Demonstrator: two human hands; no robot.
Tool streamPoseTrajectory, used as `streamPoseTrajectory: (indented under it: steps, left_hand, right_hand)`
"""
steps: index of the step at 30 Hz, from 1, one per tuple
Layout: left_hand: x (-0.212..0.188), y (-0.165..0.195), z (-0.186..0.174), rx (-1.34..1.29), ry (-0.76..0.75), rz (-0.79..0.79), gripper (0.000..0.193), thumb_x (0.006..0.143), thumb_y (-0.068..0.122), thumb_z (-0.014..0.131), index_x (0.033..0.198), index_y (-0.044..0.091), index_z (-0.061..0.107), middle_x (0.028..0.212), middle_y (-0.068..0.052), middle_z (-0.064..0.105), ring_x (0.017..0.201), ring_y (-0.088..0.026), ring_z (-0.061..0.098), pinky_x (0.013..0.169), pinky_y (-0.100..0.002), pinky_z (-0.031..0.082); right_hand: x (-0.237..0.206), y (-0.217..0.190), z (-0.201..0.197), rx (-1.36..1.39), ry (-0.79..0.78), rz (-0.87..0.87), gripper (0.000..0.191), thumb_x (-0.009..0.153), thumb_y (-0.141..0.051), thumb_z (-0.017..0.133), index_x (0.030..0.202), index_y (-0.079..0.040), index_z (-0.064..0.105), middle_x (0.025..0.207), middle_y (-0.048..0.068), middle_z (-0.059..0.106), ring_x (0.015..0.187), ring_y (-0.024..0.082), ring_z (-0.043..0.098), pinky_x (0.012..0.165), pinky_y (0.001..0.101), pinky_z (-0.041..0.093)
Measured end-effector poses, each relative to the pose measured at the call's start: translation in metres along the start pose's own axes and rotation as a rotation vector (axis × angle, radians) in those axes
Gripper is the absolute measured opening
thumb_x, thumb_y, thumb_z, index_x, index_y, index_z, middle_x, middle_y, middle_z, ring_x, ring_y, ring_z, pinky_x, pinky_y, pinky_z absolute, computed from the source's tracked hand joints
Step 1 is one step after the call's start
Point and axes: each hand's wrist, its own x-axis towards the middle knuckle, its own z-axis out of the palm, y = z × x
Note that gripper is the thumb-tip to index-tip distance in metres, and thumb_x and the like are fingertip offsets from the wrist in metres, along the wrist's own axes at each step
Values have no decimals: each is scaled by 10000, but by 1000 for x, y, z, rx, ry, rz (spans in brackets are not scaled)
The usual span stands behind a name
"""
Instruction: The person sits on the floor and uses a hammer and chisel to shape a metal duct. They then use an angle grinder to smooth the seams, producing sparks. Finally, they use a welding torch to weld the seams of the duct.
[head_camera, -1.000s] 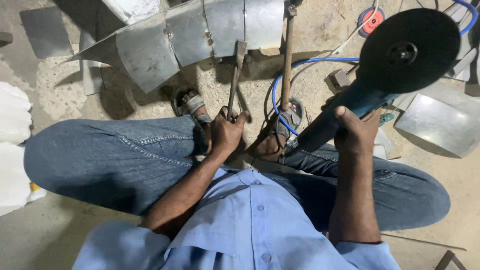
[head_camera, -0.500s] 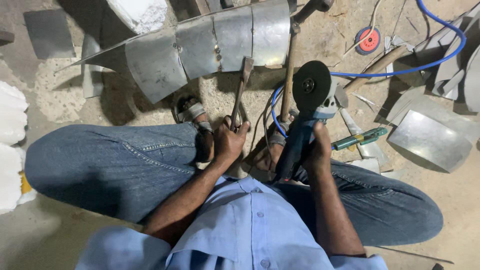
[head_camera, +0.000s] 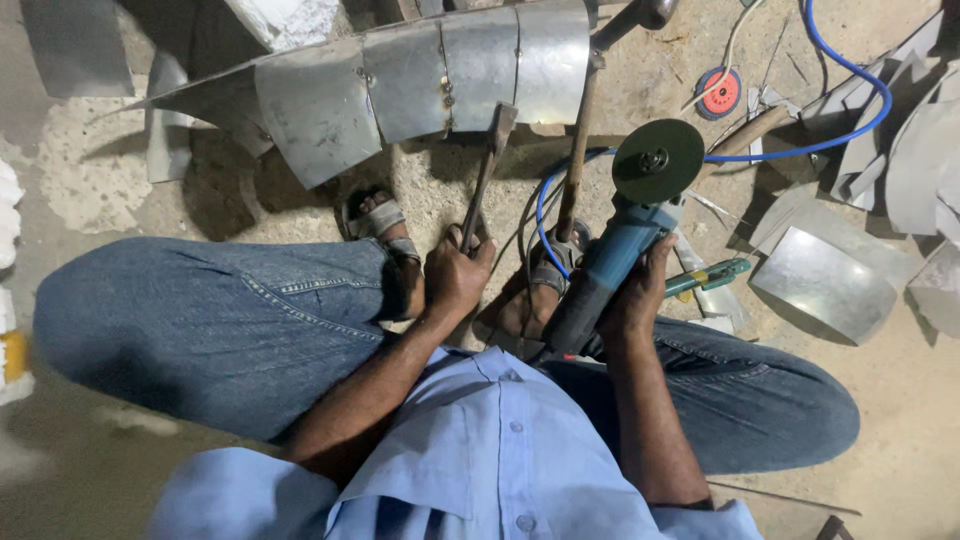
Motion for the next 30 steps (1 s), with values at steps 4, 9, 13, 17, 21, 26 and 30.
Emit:
streamPoseTrajectory:
  steps: [4,9,13,17,21,26,30]
  left_hand:
    - [-2,0,1,-44,9,9,382,824,424,780,851,65,652,802,-195,711,787,-424,698,715,-518,547]
    - [-4,1,3,40,26,123,405,888,420,797,873,46,642,810,-208,700,778,-441,679,708,-538,524]
    - [-2,2,1,-38,25,46,398,836,408,787,839,49,618,771,-192,690,757,-426,688,712,-530,533]
    - [2,2,2,-33,30,76,399,848,407,796,843,54,612,771,-184,689,773,-439,684,723,-538,533]
    - [2,2,8,-8,24,11,437,828,437,821,855,56,608,759,-180,683,762,-438,682,692,-545,518]
    - [-5,3,14,-127,69,17,425,837,454,797,873,77,603,762,-141,683,751,-392,695,665,-510,521]
    - [-12,1,20,-144,-25,-84,430,822,450,813,857,80,597,751,-121,688,756,-379,695,677,-488,534]
  right_hand:
    - [-4,0,-9,90,-29,122,758,952,-738,428,1249,-62,600,917,118,686,776,260,685,680,400,583]
    - [-19,5,-17,104,-5,8,684,993,-674,486,1296,-70,586,981,119,684,814,248,670,712,384,567]
    - [-21,3,-13,30,40,-3,748,1000,-739,432,1202,-38,598,898,131,673,747,248,668,663,376,578]
    - [-17,-7,-6,-25,-16,-12,750,982,-747,440,1254,-66,597,917,119,668,776,245,663,683,378,568]
    - [-18,-24,8,-30,-39,22,769,911,-739,490,1315,-85,533,947,110,678,807,245,687,711,399,592]
    - [-25,-59,43,-542,-140,-119,653,896,-348,744,1418,-56,481,1057,57,675,915,157,690,783,340,602]
    - [-31,-79,62,-676,-138,-75,577,845,-165,762,1361,-55,527,956,67,684,781,154,671,686,305,571]
